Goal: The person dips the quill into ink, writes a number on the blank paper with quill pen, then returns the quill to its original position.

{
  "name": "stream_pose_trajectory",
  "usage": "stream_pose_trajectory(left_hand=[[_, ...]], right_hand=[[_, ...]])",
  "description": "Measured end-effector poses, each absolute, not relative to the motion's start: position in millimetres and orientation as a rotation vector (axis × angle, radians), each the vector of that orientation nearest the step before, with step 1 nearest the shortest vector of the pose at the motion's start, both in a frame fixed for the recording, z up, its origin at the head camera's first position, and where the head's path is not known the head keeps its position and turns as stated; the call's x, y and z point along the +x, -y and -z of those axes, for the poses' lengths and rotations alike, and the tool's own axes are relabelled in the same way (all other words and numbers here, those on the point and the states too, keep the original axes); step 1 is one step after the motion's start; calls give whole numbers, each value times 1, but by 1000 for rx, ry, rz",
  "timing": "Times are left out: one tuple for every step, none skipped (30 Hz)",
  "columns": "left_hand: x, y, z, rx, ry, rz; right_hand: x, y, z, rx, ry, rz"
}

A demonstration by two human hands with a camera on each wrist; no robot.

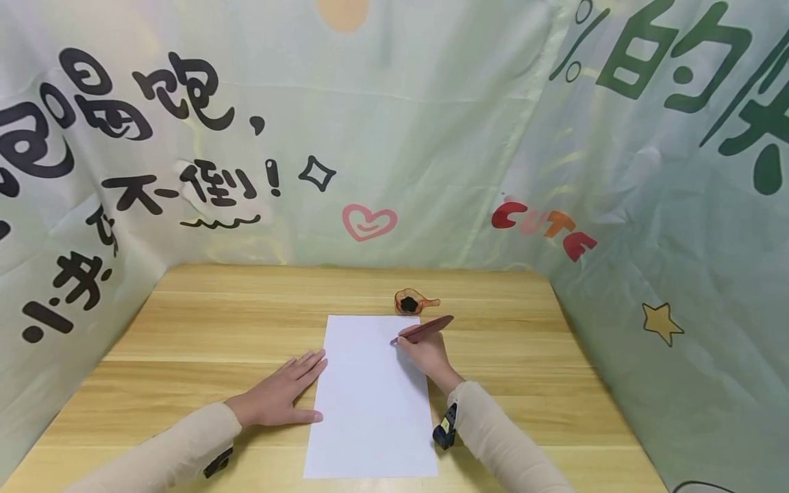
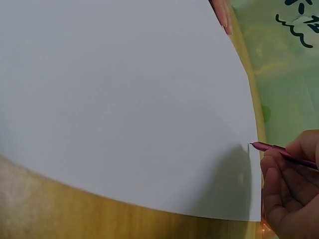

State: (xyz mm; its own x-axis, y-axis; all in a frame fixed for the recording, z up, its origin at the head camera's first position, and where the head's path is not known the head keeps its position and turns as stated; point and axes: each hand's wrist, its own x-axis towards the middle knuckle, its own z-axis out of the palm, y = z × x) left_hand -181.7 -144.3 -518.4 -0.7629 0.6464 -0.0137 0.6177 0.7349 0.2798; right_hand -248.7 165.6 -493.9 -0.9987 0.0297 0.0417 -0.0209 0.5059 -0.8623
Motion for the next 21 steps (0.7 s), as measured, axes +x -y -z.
stream_pose_trajectory(left_hand=[[-182,145,519,1035,-2827,-386],[-182,145,520,1038,-2829,-382],[-183,145,520,1040,-2831,-381],[-183,145,521,1043,-2832,-382],[-183,145,521,1046,-2833,-382],[-184,145,522,1047,-2833,-382],[-184,145,522,1047,-2831,-384],[-184,145,523,1049,-2831,-383],[-184,145,523,1050,-2833,-379],[-184,145,523,1051,-2834,-374],[-184,144,523,1049,-2833,-370],[-184,145,523,1048,-2834,-369],[-184,144,523,1049,-2834,-366],[-184,144,523,1046,-2835,-363],[-184,144,522,1043,-2832,-366],[-183,144,522,1042,-2830,-368],[-183,144,522,1041,-2828,-371],[-183,144,522,1040,-2826,-375],[-183,144,522,1040,-2825,-375],[-183,144,521,1039,-2824,-376],[-183,144,521,1039,-2822,-378]], right_hand=[[-249,-165,494,-21,2682,-1533],[-249,-165,494,-35,2682,-1530],[-250,-165,494,-45,2679,-1531],[-251,-165,493,-51,2673,-1535],[-252,-165,493,-62,2665,-1547],[-252,-165,493,-70,2660,-1554],[-253,-165,493,-78,2654,-1557],[-254,-165,493,-81,2648,-1563],[-256,-165,493,-80,2641,-1567],[-257,-165,493,-79,2637,-1566],[-258,-165,494,-84,2636,-1563],[-259,-165,494,-89,2639,-1547],[-260,-165,494,-94,2641,-1537],[-260,-165,495,-98,2643,-1532],[-261,-165,495,-104,2648,-1521],[-262,-165,495,-109,2653,-1509],[-262,-165,495,-116,2658,-1503],[-262,-165,495,-119,2664,-1491],[-262,-165,495,-121,2666,-1488],[-263,-164,495,-124,2671,-1484],[-263,-164,495,-126,2675,-1474]])
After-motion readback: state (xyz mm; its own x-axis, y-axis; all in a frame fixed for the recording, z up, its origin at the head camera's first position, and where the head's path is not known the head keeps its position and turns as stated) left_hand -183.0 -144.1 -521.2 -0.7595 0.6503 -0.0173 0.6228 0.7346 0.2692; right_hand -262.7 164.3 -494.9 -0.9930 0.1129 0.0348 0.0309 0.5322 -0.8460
